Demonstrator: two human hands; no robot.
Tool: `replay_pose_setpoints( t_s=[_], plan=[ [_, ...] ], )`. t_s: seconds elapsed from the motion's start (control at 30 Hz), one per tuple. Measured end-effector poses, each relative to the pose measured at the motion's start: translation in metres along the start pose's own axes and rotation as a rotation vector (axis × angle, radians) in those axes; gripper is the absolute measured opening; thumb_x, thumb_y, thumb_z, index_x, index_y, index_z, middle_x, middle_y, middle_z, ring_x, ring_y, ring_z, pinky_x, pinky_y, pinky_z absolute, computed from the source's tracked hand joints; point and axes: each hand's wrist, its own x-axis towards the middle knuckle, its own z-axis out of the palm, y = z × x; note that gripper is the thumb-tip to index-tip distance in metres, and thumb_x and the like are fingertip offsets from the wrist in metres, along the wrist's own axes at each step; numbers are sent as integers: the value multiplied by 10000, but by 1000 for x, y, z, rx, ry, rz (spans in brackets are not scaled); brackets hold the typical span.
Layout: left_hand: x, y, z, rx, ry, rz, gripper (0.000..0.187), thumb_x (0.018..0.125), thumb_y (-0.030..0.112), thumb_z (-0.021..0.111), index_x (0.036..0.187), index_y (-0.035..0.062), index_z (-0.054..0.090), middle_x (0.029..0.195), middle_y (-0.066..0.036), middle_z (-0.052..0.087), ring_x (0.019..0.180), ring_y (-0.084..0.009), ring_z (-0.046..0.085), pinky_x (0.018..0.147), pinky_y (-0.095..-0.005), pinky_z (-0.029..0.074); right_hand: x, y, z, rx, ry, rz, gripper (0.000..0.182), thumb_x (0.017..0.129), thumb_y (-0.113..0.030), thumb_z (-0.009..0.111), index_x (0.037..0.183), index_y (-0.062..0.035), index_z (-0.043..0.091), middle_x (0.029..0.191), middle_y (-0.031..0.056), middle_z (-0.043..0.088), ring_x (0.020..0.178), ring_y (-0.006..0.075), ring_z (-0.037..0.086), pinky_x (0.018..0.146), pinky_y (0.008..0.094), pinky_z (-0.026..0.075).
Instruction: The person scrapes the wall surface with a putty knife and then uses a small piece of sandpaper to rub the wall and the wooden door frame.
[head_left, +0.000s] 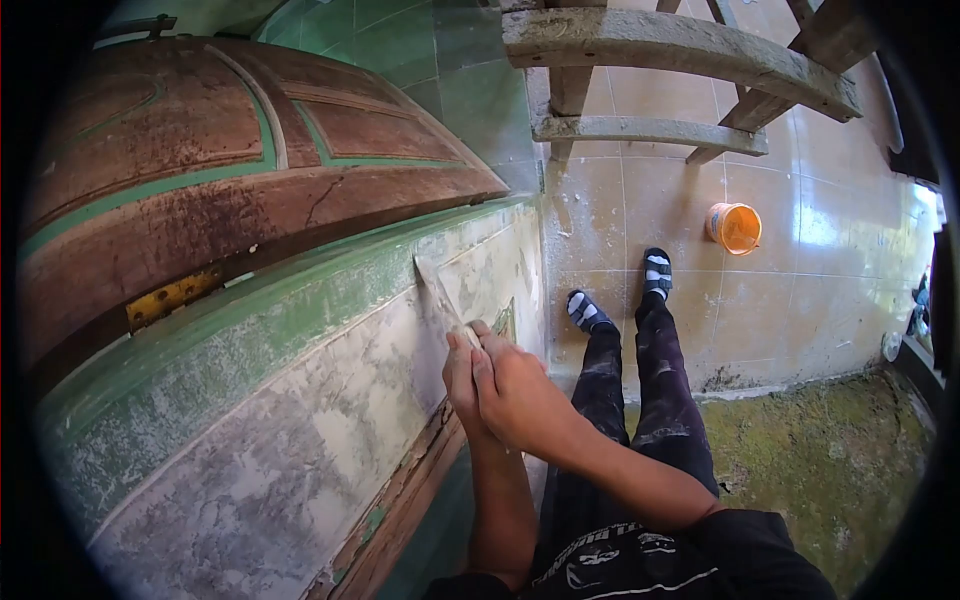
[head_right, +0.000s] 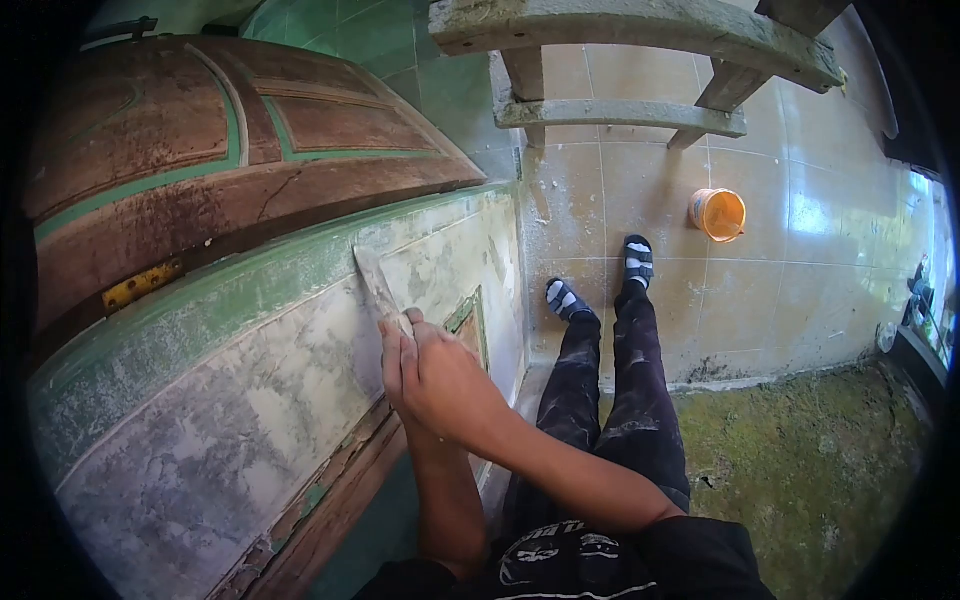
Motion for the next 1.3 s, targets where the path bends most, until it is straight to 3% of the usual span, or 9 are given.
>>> replay_pose_setpoints(
  t_s=[0.23,0.27,0.37,0.6,0.77,0.8,1.13,1.2,1.3],
  plan=[
    [10,-20,-20,77,121,87,403,1054,371,390,1060,19,584,841,-96,611,709,-203,610,647,-320,513,-3,2,2,20,43,1,492,1009,-213,388,1321,159,464,1085,390,606,1045,513,594,950,519,459],
    [-6,0,-6,56,4,1,394,1057,370,395,1054,24,584,849,-74,601,732,-176,590,663,-293,488,-8,1,4,28,18,18,488,1011,-210,383,1317,160,466,1076,392,607,1044,515,592,950,519,458],
    [-11,2,-12,40,-6,-4,391,1060,371,393,1051,28,582,853,-70,594,752,-163,589,666,-285,482,-15,-2,8,42,60,-13,485,1014,-211,380,1313,161,470,1067,394,608,1039,517,592,944,520,460],
    [14,-20,-16,60,52,106,402,1062,368,380,1057,21,582,855,-73,591,746,-162,586,676,-290,487,1,1,-4,36,13,-9,495,1018,-217,379,1346,148,437,1123,389,594,1072,516,578,961,520,448],
    [-15,-17,-26,-70,-58,61,414,1060,347,382,1083,-8,594,891,-83,600,778,-173,586,713,-291,489,-25,1,2,57,-12,-25,482,1013,-210,394,1346,136,433,1207,377,566,1107,516,562,979,514,442],
    [-11,-28,-35,83,82,140,508,1066,466,308,1091,25,559,783,-143,609,626,-279,609,572,-400,538,-28,5,7,46,12,-82,478,1010,-202,401,1360,123,424,1201,372,572,1100,520,565,971,516,446],
    [-10,-10,-29,198,-25,139,472,1053,453,358,1062,32,570,773,-122,598,609,-246,601,567,-365,523,-22,6,12,128,-2,-50,479,1010,-187,400,1391,104,395,1166,378,581,1091,522,568,954,517,455],
    [-10,-11,-22,217,28,206,437,1054,371,360,1043,0,592,817,-84,589,730,-183,589,668,-306,489,-22,9,12,64,50,-101,465,1011,-178,394,1383,100,406,1157,376,584,1092,514,571,950,511,459],
    [-13,-18,-22,71,-26,124,443,1056,381,356,1045,4,588,811,-91,591,728,-195,596,660,-310,492,-24,13,14,24,52,-106,456,1012,-177,393,1368,108,416,1151,374,589,1090,501,578,949,505,463]
  ],
)
